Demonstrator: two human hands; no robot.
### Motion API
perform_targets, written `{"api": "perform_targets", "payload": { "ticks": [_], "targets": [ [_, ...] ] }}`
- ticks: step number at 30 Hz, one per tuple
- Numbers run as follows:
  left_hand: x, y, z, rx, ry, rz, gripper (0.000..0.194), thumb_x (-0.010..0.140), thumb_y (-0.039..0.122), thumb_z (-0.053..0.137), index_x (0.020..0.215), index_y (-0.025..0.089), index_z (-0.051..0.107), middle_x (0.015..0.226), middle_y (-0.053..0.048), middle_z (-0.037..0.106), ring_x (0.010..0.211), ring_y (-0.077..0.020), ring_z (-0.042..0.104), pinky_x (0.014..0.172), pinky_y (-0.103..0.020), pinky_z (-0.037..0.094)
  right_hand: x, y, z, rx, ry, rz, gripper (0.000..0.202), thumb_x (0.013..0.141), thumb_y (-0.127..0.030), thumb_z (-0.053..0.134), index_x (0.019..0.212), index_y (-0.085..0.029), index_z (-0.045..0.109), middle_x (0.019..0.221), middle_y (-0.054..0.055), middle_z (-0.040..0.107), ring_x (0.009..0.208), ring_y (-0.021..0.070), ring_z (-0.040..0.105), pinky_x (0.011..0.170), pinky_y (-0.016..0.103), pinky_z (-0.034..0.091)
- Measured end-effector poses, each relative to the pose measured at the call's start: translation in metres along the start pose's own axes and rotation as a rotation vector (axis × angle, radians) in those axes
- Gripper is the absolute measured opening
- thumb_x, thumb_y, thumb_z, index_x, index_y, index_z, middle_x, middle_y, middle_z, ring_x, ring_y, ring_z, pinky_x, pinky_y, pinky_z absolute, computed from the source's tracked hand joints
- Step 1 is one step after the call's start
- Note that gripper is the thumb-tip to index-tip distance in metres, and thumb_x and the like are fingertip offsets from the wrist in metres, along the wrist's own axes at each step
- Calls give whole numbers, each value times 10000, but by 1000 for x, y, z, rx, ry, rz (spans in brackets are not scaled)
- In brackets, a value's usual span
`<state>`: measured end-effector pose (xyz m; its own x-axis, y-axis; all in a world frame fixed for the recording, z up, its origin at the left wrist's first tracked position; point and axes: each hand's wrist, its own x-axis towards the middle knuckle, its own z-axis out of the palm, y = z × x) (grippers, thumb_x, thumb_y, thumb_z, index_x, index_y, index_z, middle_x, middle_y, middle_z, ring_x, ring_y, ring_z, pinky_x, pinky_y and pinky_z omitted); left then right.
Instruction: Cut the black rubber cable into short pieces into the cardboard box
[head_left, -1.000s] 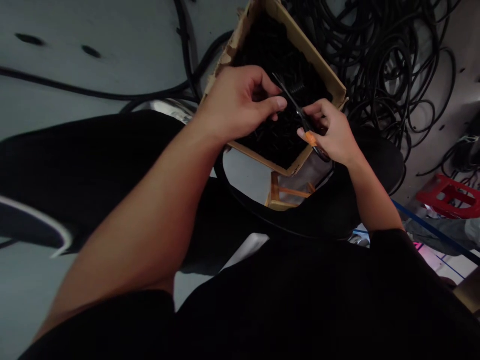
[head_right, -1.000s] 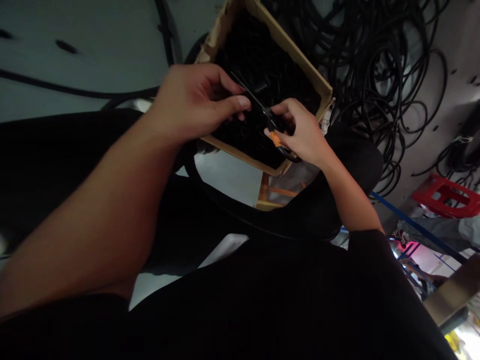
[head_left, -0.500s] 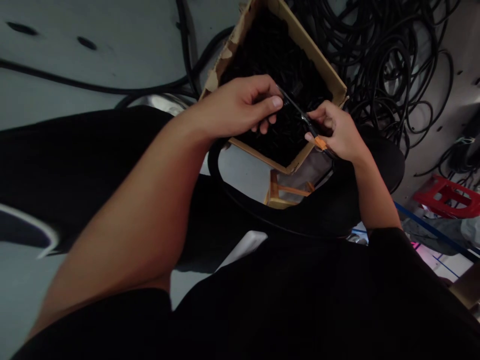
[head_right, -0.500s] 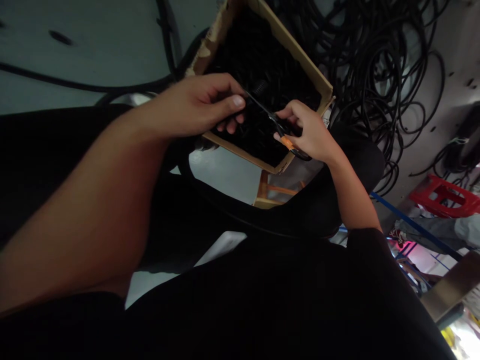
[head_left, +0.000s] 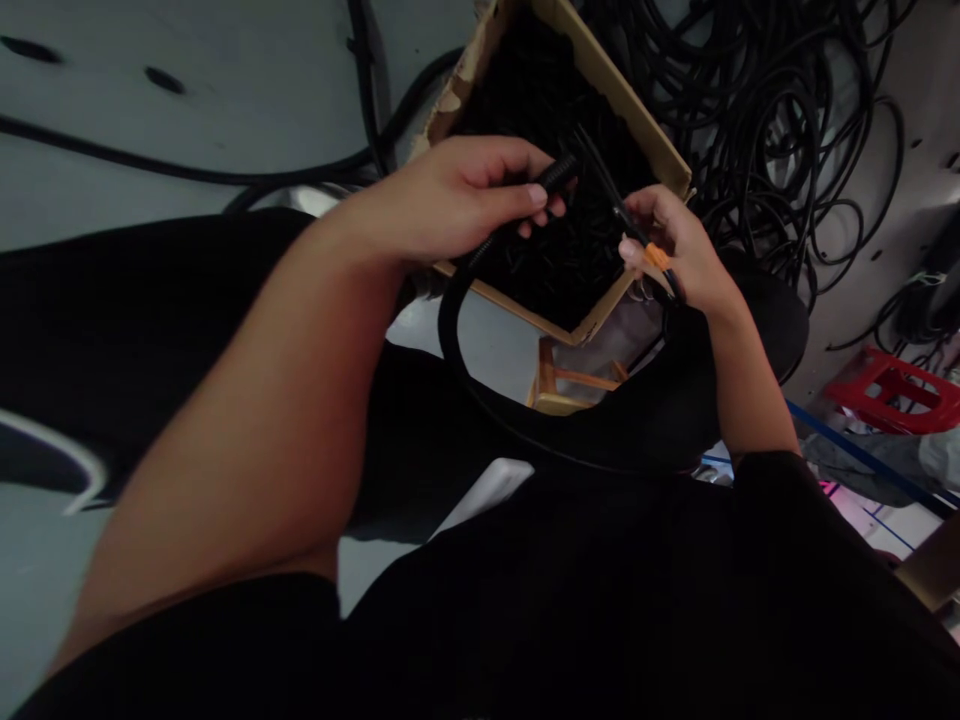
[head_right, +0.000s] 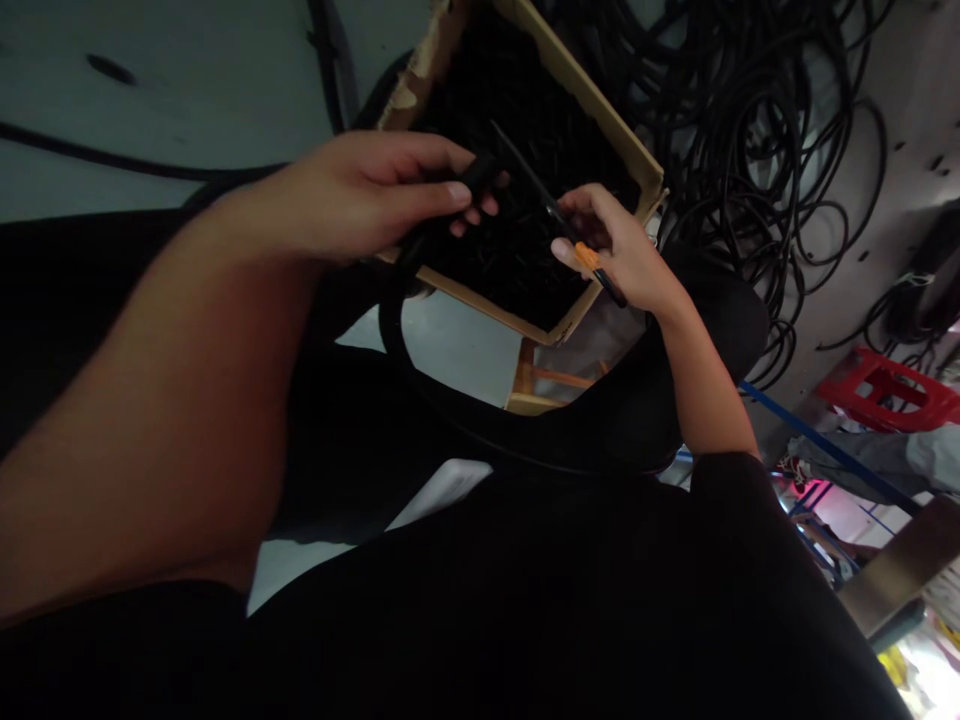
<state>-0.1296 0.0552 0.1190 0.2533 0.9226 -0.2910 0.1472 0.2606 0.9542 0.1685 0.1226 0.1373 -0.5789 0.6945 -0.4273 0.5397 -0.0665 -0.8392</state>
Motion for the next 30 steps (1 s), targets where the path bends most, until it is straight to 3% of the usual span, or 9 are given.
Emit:
{"api": "perform_targets", "payload": {
  "ticks": [4,7,11,15,18,23,28,30],
  "targets": [
    [3,-11,5,-81,143,33,377,960,396,782,1293,227,735,1051,-90,893,905,-243,864,949,-516,695,2,-4,4,-70,-48,2,710,889,-874,925,1266,-323,685,1231,88,744,1147,317,730,1001,537,727],
    [6,-11,10,-114,240,41,370,903,435,856,1131,279,610,1000,-86,890,893,-282,890,876,-514,716,3,-9,13,-87,-73,17,669,933,-832,908,1296,-322,674,1243,93,739,1153,311,718,1023,547,726],
    [9,-4,18,-67,245,26,337,911,424,848,986,301,544,920,-79,849,895,-301,884,872,-522,721,7,-16,24,-81,-65,42,655,960,-831,889,1298,-322,654,1229,83,735,1148,298,720,1037,532,720],
    [14,-6,25,82,309,28,235,902,283,835,979,253,615,1026,-98,859,939,-278,851,934,-494,699,13,-16,29,-80,-37,33,707,950,-910,847,1253,-309,630,1168,74,730,1143,299,720,1030,511,711],
    [15,-9,29,225,338,35,267,869,246,878,1064,210,701,1155,-114,868,1052,-299,825,1024,-514,683,16,-12,30,-113,-32,19,739,933,-948,832,1238,-310,618,1147,70,724,1122,295,712,1001,488,697],
    [10,-6,31,322,328,10,300,919,294,833,1193,279,711,1323,-109,853,1245,-348,814,1127,-522,659,19,-8,28,-141,7,20,754,940,-994,781,1193,-301,628,1053,41,708,1047,285,719,941,482,682],
    [7,-5,30,334,381,-26,290,988,433,802,1242,321,718,1218,-98,857,1157,-355,831,1080,-499,638,21,-4,24,-129,18,39,767,927,-991,804,1215,-300,638,1101,55,763,1079,288,730,975,493,690],
    [8,-8,31,358,350,-24,278,1018,459,765,1253,317,727,1183,-97,840,1132,-353,817,1096,-497,609,22,-4,23,-118,26,23,800,909,-1025,784,1204,-301,615,1110,50,752,1069,272,715,985,477,681]
  ]
}}
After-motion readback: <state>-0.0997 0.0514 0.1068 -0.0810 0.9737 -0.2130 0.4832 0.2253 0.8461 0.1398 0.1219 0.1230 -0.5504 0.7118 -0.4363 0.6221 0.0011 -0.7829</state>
